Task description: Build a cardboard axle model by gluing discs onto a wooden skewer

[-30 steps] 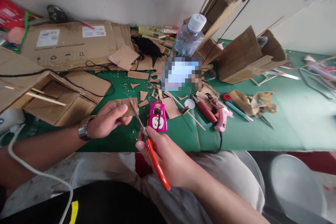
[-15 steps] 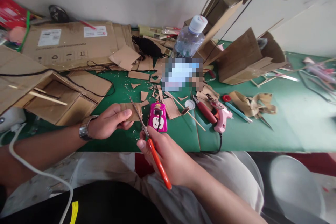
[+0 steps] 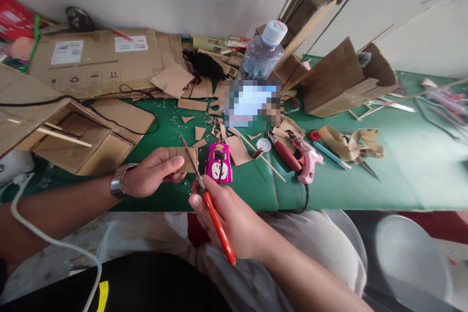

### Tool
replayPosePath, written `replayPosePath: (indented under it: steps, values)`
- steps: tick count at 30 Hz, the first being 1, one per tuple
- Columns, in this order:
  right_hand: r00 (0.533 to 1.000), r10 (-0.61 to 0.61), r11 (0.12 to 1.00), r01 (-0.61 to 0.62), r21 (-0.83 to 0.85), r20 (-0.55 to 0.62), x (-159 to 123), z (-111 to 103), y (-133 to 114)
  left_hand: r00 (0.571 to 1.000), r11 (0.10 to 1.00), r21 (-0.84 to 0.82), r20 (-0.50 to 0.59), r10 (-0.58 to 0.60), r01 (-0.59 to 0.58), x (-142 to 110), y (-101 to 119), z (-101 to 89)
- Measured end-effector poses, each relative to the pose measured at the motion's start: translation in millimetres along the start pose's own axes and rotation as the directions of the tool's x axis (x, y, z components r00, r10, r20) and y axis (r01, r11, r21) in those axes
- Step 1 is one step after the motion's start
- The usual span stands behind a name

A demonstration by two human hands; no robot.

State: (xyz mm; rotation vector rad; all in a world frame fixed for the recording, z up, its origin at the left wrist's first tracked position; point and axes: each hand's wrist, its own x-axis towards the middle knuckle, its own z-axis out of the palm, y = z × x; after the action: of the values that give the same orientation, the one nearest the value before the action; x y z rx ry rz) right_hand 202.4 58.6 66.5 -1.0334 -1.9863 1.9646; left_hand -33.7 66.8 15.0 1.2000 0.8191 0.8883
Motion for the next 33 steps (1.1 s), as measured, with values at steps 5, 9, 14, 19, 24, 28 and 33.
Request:
replayPosePath:
  steps: [5, 9, 14, 19, 24, 28, 33]
  values:
    - [0.999, 0.034, 0.996, -0.032, 0.081, -0.033, 1.7, -1.3, -1.8, 1.000, 0.999, 0.036, 0.005, 0.022, -0.022, -1.0, 0.6, 0.6]
    - [0.997, 0.038, 0.988, -0.029, 0.149, -0.062, 3.5, -1.6, 0.9, 0.988, 0.991, -0.005, -0.082, 0.129, -0.130, -0.2, -4.4, 0.0]
    - [0.995, 0.071, 0.951, -0.046, 0.305, -0.073, 1.6, 1.0, 3.3, 0.947, 0.966, -0.069, -0.226, 0.229, -0.250, 3.9, -12.2, -4.0]
    - [0.994, 0.062, 0.949, -0.031, 0.314, -0.089, -0.6, -1.4, 2.8, 0.954, 0.955, -0.198, -0.249, 0.169, -0.221, 8.2, -10.4, -4.4]
    - [0.996, 0.049, 0.958, -0.025, 0.285, -0.078, -1.5, -4.9, 3.5, 0.943, 0.943, -0.229, -0.285, 0.173, -0.242, 11.9, -10.1, -3.2]
    - [0.995, 0.041, 0.982, -0.023, 0.186, -0.090, -1.5, -7.2, 2.2, 0.930, 0.947, -0.216, -0.332, 0.156, -0.237, 12.6, -12.6, -5.0]
    - [0.995, 0.017, 0.992, -0.004, 0.130, -0.094, -1.8, -9.2, 0.5, 0.922, 0.957, -0.202, -0.368, 0.123, -0.209, 11.9, -9.5, -6.5]
